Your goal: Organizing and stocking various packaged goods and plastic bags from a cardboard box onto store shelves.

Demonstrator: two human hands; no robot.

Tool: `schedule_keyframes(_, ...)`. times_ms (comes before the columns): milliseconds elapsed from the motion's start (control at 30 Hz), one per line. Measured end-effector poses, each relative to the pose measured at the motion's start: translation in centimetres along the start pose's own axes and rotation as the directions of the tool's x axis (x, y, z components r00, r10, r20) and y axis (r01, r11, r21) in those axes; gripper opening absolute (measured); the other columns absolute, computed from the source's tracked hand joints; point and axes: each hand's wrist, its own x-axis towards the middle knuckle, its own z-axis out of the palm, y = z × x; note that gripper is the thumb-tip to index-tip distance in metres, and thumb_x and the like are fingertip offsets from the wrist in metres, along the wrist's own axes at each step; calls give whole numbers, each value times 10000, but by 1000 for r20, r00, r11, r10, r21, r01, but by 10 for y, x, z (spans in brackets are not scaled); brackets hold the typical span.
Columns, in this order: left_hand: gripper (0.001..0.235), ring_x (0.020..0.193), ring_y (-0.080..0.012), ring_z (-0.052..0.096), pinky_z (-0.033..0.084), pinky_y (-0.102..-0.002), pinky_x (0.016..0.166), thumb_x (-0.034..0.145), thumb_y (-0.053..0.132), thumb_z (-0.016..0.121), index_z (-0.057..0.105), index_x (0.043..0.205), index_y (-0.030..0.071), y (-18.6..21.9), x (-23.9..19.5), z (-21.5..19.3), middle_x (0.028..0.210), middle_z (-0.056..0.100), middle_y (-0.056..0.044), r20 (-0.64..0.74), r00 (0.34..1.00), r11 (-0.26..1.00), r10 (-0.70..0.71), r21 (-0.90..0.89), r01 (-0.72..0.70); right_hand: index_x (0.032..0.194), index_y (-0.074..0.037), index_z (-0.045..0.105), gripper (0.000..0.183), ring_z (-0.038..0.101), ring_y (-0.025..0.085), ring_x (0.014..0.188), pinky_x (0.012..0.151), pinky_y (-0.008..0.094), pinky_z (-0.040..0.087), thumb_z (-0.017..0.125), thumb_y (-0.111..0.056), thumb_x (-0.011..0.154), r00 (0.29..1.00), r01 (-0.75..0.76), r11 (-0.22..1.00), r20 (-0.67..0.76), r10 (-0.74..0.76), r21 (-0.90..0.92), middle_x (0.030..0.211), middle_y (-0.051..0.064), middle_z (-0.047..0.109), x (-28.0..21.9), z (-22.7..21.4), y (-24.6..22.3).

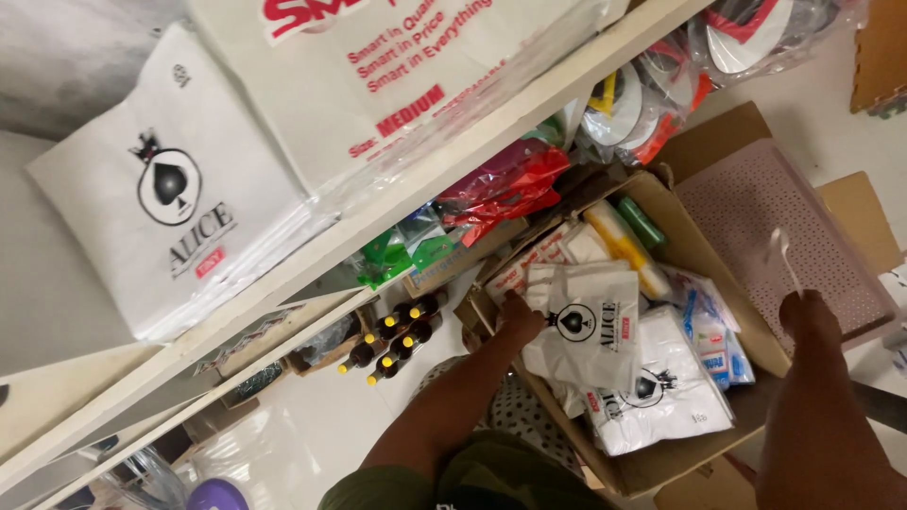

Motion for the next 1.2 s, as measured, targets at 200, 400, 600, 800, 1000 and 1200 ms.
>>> schedule_keyframes(200, 757, 1160, -390, 614, 512, -441, 985, 741, 257, 867, 542, 1375, 0, 3, -11, -4, 1269, 621, -257, -34, 995, 994, -95, -64, 92, 1523, 0, 355, 663, 556, 566, 1225, 1073, 600, 409, 574, -314, 981, 999, 33, 984, 37, -40, 175, 1340, 412, 570, -29, -24, -19)
schedule_keyframes(400, 728, 1106, -360, 652, 543, -419, 932, 703, 198, 872, 591, 1355, 37, 21, -20, -9, 1224, 656, -223, -45, 983, 976, -178, -138, 171, 1481, -18, 457, 629, 480, 580, 1222, 966, 647, 431, 735, -235, 961, 906, 297, 948, -347, -244, 110, 1401, 391, 448, -93, -25, -37)
schedule_keyframes(600, 563, 998, -275, 728, 601, -386, 846, 780, 151, 801, 672, 1301, -20, 40, -34, -13, 1211, 755, -193, 92, 986, 721, -137, -674, 163, 1295, 3, 617, 240, 599, 421, 1206, 1044, 501, 522, 585, -23, 1059, 571, 733, 649, -705, -421, 206, 1295, 255, 570, -217, -10, -113)
schedule_keyframes(800, 793, 1094, -253, 681, 581, -388, 909, 774, 82, 783, 437, 1487, 70, 60, -43, -14, 1295, 676, -138, 180, 983, 564, -36, -808, 169, 1243, -48, 643, 269, 609, 420, 1146, 970, 496, 520, 602, -72, 978, 703, 701, 578, -542, -461, 418, 1285, 213, 605, -277, 13, -149)
schedule_keyframes(1000, 935, 1159, -236, 651, 558, -378, 953, 787, 12, 758, 345, 1618, 132, 78, -58, -57, 1338, 660, -161, 232, 944, 617, 236, -786, 39, 1272, -70, 661, 350, 570, 423, 1212, 1056, 486, 454, 670, -95, 923, 590, 790, 566, -548, -593, 238, 1300, 182, 638, -280, -6, -162)
schedule_keyframes(1200, 894, 1184, -230, 631, 519, -369, 1002, 811, 28, 792, 392, 1604, 138, 55, -58, -94, 1380, 641, -109, 229, 942, 838, 246, -539, -88, 1288, -152, 679, 375, 609, 350, 1179, 1078, 506, 462, 691, -142, 914, 548, 830, 539, -396, -737, 146, 1240, 116, 683, -228, 19, -186)
